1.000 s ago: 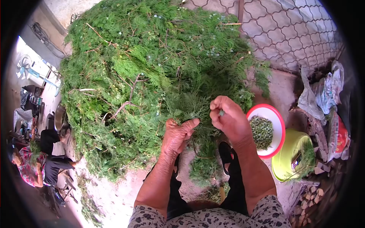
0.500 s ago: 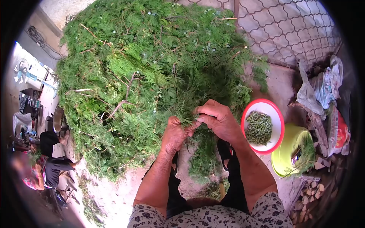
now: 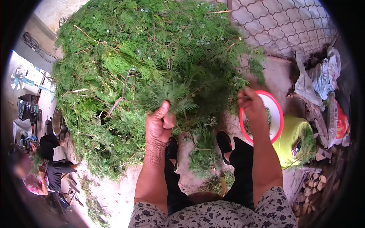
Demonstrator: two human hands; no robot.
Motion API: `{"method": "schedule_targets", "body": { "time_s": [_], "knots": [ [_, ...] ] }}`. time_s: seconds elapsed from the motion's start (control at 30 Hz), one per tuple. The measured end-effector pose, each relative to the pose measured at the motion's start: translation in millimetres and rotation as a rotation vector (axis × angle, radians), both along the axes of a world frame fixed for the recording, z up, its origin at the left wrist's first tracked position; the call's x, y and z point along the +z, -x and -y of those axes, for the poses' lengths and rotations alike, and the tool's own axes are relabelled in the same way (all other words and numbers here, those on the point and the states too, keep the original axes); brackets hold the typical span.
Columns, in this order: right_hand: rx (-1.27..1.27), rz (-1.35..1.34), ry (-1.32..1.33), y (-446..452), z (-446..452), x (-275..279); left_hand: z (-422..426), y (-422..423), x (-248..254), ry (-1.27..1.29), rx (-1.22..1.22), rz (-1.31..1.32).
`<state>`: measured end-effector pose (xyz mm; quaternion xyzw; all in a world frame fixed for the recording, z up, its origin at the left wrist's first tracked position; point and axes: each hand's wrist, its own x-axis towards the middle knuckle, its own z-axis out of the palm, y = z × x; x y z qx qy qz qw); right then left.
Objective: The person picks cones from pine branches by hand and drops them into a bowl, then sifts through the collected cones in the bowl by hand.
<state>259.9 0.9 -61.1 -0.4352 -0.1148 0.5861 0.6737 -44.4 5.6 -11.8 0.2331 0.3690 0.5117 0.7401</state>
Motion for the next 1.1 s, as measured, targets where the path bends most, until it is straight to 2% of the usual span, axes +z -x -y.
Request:
{"method": "schedule_targets", "body": {
  "time_s": [0.03, 0.1, 0.13, 0.2, 0.23, 0.3, 0.33, 0.37, 0.43, 0.5, 0.57, 0.63, 0.7, 0.8, 0.93, 1.0, 1.03, 1.1],
  "knots": [
    [-0.016, -0.032, -0.010, -34.4, 1.5, -28.2, -1.3, 6.2, -3.4, 0.007, -0.004, -0.001],
    [-0.218, 0.110, -0.001, -99.9, 9.2, -92.9, -5.7, 17.6, -14.0, -0.024, 0.024, 0.175],
    [-0.220, 0.112, 0.002, -95.5, 21.1, -77.0, -6.9, 20.1, -16.1, 0.005, 0.040, 0.242],
    [-0.214, 1.517, 0.424, -89.3, 55.0, -43.4, -8.0, 22.4, -17.3, 0.008, 0.055, 0.306],
    [-0.210, 1.518, 0.429, -91.4, 58.5, -43.5, -8.8, 21.6, -16.4, 0.007, 0.069, 0.369],
    [-0.142, 1.695, 0.546, -103.4, 71.8, -49.2, -8.0, 23.4, -21.6, 0.067, 0.133, 0.370],
    [-0.021, 1.412, 0.499, -122.3, 64.7, -74.3, -10.5, 28.6, -31.8, 0.057, 0.106, 0.424],
    [-0.163, 0.661, 0.020, -124.6, 55.7, -103.2, -13.4, 31.0, -37.1, 0.038, 0.080, 0.481],
    [0.023, 0.475, 0.115, -69.6, 28.7, -58.0, -11.8, 26.2, -28.8, 0.058, 0.116, 0.470],
    [0.259, 0.721, 0.096, -14.0, 28.8, -54.9, -11.9, 25.5, -27.6, 0.058, 0.108, 0.506],
    [0.593, 1.109, -0.166, 22.2, 26.8, -74.3, -11.3, 22.6, -24.2, 0.076, 0.136, 0.515],
    [0.936, 1.516, -0.030, 71.2, 26.1, -64.9, -11.0, 22.8, -23.8, 0.090, 0.168, 0.521],
    [1.033, 1.483, 0.061, 101.6, 40.6, -55.2, -10.6, 24.4, -26.2, 0.100, 0.177, 0.587],
    [1.143, 1.533, 0.096, 119.4, 55.3, -71.4, -9.6, 23.0, -23.6, 0.140, 0.225, 0.652],
    [1.031, 1.392, 0.092, 129.1, 59.4, -84.9, -10.7, 27.5, -22.8, 0.043, 0.203, 0.688],
    [0.611, 1.374, -0.048, 136.3, 61.9, -72.0, -8.5, 28.2, -8.7, -0.080, 0.257, 0.507],
    [0.606, 1.382, -0.053, 138.4, 60.4, -59.6, -7.1, 25.8, -1.9, -0.087, 0.256, 0.513],
    [0.391, 1.304, -0.190, 143.4, 60.3, -33.6, -1.3, 20.3, 7.4, -0.149, 0.399, 0.359]
  ]
}}
